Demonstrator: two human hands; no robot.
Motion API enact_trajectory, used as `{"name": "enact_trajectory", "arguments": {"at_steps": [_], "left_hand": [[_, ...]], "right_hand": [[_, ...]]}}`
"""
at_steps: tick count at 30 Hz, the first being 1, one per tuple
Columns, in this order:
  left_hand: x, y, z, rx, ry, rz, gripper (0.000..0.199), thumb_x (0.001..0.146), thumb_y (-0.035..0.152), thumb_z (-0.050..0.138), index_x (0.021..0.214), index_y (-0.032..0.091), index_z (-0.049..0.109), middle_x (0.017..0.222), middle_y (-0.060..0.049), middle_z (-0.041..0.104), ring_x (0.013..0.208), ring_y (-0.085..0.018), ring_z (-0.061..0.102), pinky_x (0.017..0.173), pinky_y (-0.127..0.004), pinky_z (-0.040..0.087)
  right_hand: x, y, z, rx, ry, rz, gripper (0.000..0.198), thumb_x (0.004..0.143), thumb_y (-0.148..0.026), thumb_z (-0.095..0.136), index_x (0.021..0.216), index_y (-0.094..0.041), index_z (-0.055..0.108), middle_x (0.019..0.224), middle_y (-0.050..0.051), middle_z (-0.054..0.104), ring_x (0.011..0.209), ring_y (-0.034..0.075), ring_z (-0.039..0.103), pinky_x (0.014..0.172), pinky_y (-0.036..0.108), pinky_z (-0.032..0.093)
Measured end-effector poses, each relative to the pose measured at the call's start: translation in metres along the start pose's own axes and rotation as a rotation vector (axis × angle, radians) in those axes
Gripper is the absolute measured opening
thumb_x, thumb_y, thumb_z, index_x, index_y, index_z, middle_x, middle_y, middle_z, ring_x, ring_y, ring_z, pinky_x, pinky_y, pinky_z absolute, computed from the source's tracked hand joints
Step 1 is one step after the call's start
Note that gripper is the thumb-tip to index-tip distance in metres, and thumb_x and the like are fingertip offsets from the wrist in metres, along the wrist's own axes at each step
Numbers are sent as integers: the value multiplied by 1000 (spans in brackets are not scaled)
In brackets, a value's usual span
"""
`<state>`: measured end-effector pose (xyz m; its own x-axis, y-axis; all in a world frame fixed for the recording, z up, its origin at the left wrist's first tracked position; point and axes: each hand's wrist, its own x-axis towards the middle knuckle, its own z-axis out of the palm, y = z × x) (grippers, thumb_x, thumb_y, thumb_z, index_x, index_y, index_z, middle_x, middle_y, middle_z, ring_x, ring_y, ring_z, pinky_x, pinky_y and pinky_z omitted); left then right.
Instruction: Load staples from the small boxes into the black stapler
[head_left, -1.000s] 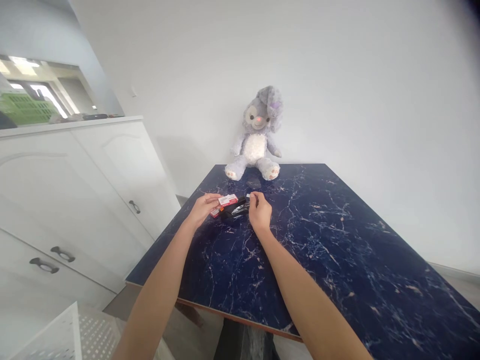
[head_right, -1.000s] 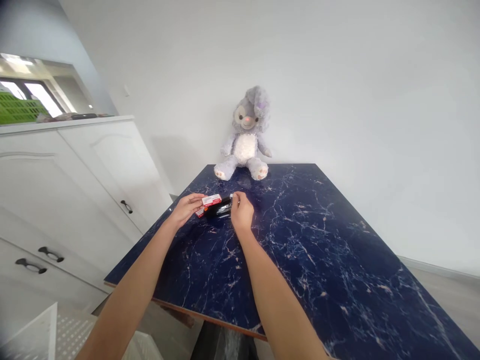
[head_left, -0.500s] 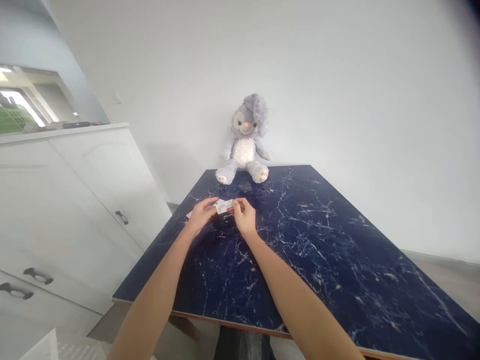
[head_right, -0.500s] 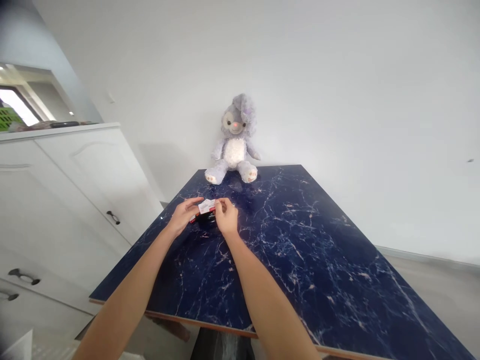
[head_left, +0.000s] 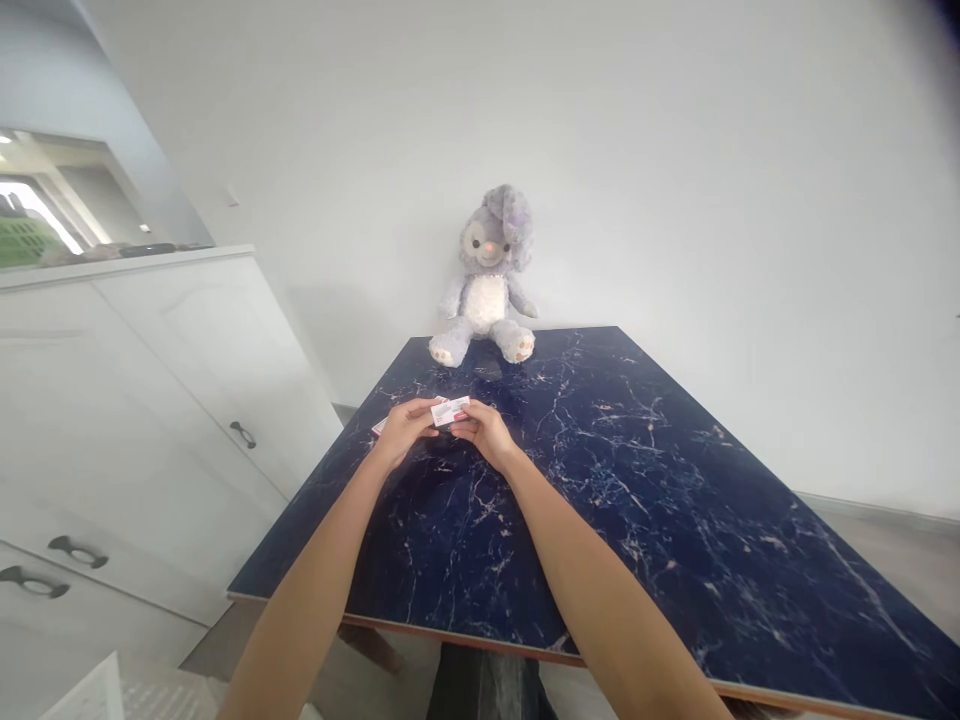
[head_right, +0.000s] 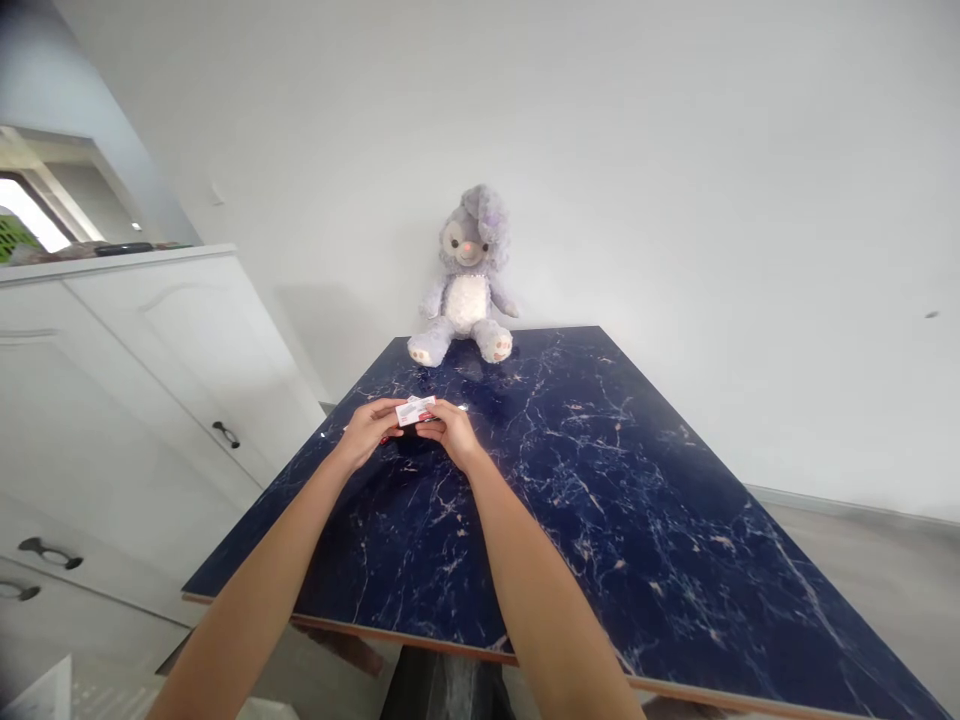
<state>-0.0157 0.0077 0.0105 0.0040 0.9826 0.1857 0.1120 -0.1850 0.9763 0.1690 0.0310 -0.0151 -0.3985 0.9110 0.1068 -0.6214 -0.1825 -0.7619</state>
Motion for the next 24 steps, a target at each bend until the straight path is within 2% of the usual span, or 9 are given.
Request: {"name": "enact_trajectory", "arguments": {"at_steps": [6,9,11,14,18,21,24], "left_hand": [[-2,4,0,-85,47,-30,44,70,36,83,108,17,75,104,-11,74,78,-16,68,63,-25,56],[-1,7,-6,-192,70,-56,51,71,34,82,118,19,70,111,-11,72,76,-14,67,62,-24,56],[0,7,-12,-241,92,-76,50,71,32,83,118,18,70,112,-12,72,80,-15,68,64,-23,56],[0,4,-16,-244,97,-96,44,69,30,84,108,14,73,105,-12,73,81,-16,67,64,-23,55],[0,-3,-12,-193,23,-104,43,71,30,83,110,16,74,97,-9,73,71,-12,62,54,-19,48],[0,-7,-9,-198,18,-99,39,71,32,82,107,16,75,95,-9,73,69,-11,61,52,-19,46],[2,-9,-10,-225,52,-102,38,70,33,82,104,15,75,93,-9,74,65,-10,60,53,-19,45]], "right_hand": [[3,0,-3,86,25,77,11,85,-25,65,93,-17,67,86,5,74,66,13,70,66,21,61],[6,1,-7,72,116,-1,7,84,-24,66,87,-18,68,84,4,73,63,12,69,64,21,60],[7,3,-8,38,168,-59,7,82,-24,68,85,-18,68,84,4,72,62,12,68,63,22,60],[7,6,-7,-78,155,-70,18,79,-31,73,91,-18,70,85,4,72,62,13,68,63,24,60],[5,10,-3,-261,131,-95,27,76,-40,76,88,-16,71,74,3,69,58,11,65,56,20,56],[6,11,-2,-284,130,-106,30,74,-44,76,77,-15,70,66,2,67,56,10,62,53,19,54],[8,11,-4,-249,167,-106,30,72,-44,76,75,-16,70,69,2,67,55,11,62,51,20,53]]}}
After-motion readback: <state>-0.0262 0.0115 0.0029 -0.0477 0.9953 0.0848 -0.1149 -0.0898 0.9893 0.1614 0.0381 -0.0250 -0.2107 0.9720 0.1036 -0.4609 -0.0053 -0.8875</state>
